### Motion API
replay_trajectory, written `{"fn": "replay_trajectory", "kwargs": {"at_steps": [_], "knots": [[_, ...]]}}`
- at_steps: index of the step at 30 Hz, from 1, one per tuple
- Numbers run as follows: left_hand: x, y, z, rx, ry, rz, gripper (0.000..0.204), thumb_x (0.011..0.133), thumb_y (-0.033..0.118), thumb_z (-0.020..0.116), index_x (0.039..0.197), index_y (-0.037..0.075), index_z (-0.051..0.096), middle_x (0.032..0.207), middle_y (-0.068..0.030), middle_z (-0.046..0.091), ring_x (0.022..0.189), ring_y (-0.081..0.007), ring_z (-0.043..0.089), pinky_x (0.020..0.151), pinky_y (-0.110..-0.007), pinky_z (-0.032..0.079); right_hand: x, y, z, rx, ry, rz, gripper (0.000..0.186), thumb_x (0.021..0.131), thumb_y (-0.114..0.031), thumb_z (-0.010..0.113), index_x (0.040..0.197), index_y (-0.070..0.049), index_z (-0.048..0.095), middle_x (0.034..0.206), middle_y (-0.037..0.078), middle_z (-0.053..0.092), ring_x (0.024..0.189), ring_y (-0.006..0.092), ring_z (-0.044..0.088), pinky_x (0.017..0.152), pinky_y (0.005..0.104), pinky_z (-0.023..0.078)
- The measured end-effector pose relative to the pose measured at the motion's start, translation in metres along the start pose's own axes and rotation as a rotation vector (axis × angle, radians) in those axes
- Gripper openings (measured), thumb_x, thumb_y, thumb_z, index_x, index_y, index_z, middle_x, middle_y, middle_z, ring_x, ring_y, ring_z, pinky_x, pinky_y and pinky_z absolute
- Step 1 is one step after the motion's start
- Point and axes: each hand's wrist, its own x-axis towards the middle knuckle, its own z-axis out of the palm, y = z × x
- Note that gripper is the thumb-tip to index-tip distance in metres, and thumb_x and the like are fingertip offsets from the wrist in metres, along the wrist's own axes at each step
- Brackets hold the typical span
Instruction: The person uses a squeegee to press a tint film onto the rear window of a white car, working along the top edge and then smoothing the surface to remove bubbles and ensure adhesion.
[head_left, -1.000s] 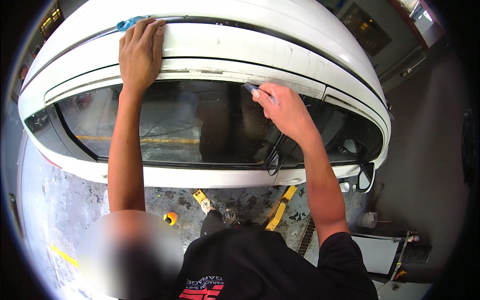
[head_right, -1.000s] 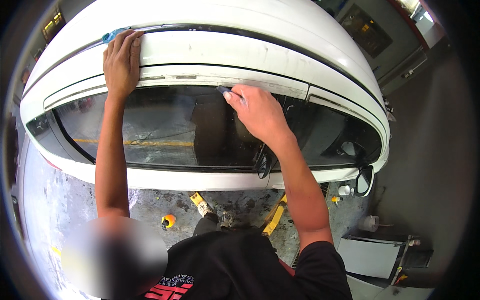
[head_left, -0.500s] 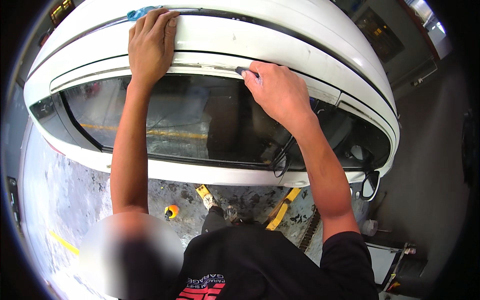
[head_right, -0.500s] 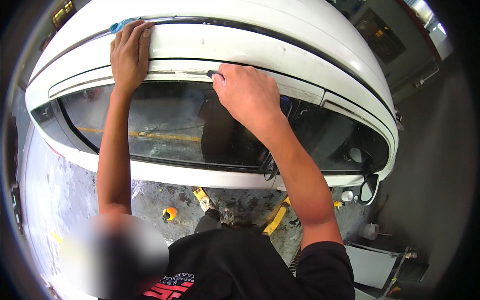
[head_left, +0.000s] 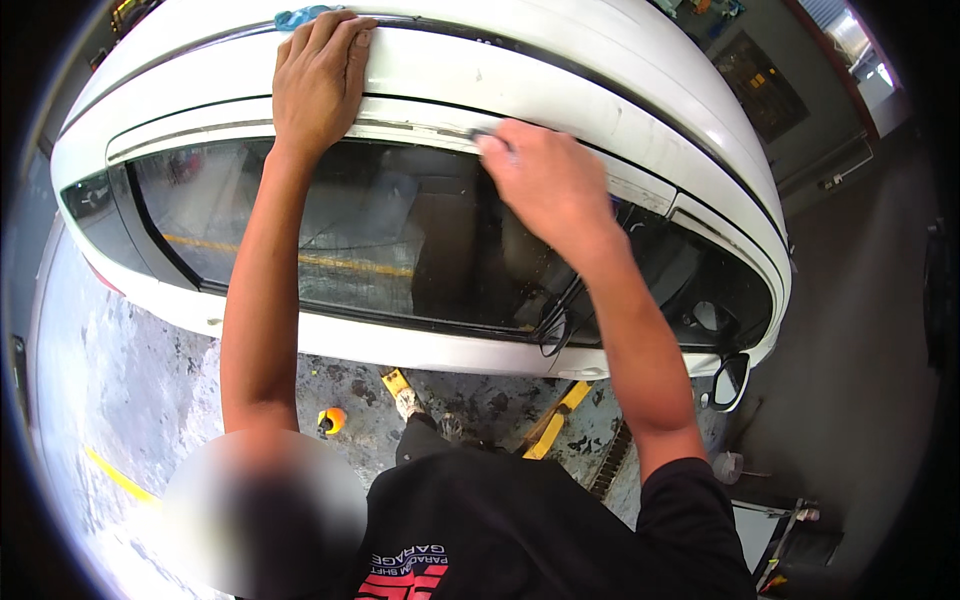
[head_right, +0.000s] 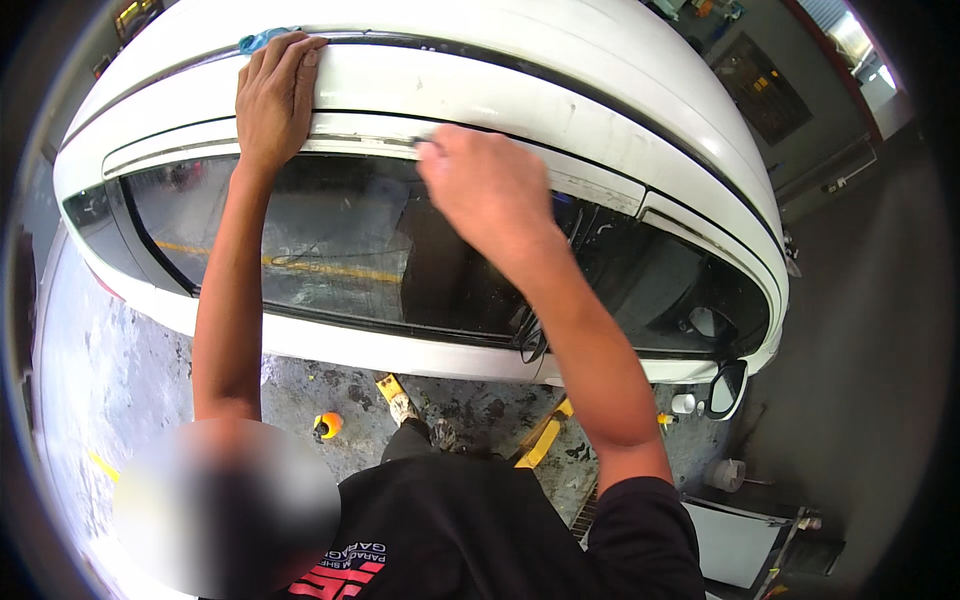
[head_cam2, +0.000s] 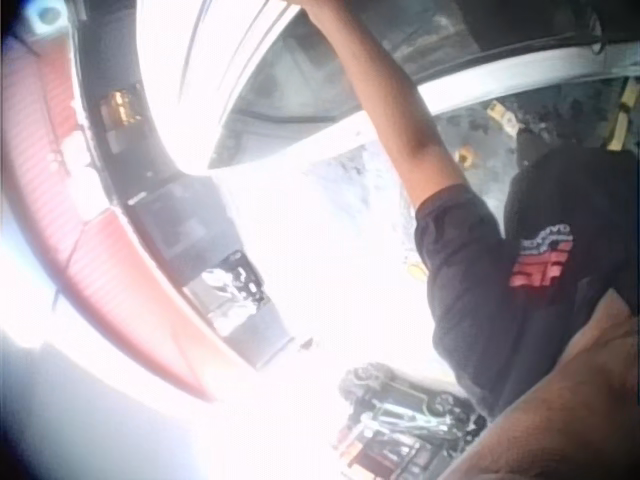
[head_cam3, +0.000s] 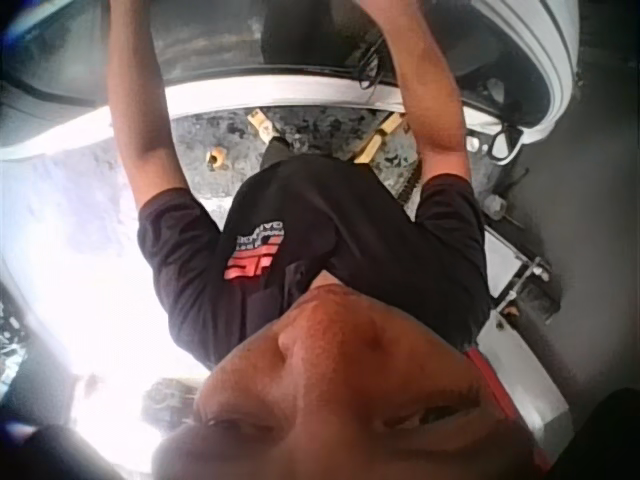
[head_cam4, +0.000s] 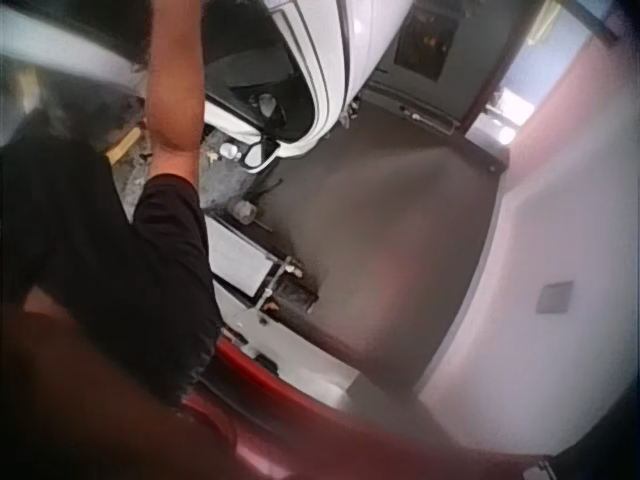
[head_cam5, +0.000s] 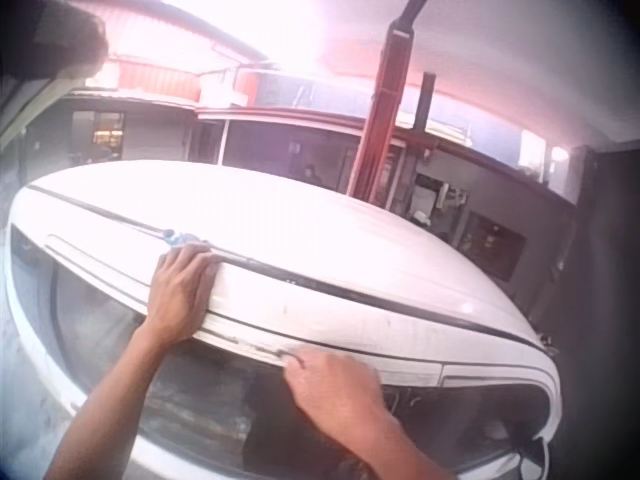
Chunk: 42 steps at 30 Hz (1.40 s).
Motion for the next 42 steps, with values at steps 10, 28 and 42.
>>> {"fn": "replay_trajectory", "kwargs": {"at_steps": [10, 28, 42], "knots": [[-0.003, 0.004, -0.001, 0.021, -0.038, -0.017, 0.028, 0.109, 0.025, 0.048, 0.123, 0.014, 0.07, 0.123, -0.004, 0.067, 0.116, -0.0273, 0.061, 0.099, -0.04, 0.044, -0.005, 0.004, 0.0, -0.067, -0.083, 0.086, 0.034, 0.104, -0.034, 0.055, 0.095, -0.006, 0.072, 0.086, 0.018, 0.074, 0.085, 0.0367, 0.073, 0.076, 0.0505, 0.056], [0.001, -0.001, 0.002, 0.002, -0.004, 0.002, 0.027, 0.108, 0.024, 0.049, 0.121, 0.013, 0.07, 0.122, -0.0042, 0.067, 0.114, -0.0269, 0.061, 0.097, -0.039, 0.044, -0.012, 0.016, 0.001, -0.03, -0.069, 0.09, 0.035, 0.106, -0.034, 0.052, 0.099, -0.004, 0.068, 0.086, 0.021, 0.073, 0.086, 0.0408, 0.071, 0.078, 0.0532, 0.054], [0.004, 0.014, -0.012, -0.064, -0.037, -0.049, 0.02, 0.1, 0.014, 0.056, 0.113, 0.006, 0.068, 0.116, -0.0131, 0.066, 0.11, -0.0341, 0.06, 0.095, -0.044, 0.044, 0.005, -0.035, 0.029, -0.056, -0.012, 0.03, 0.035, 0.106, -0.033, 0.052, 0.096, -0.006, 0.07, 0.085, 0.019, 0.074, 0.082, 0.0403, 0.073, 0.074, 0.0517, 0.058]]}}
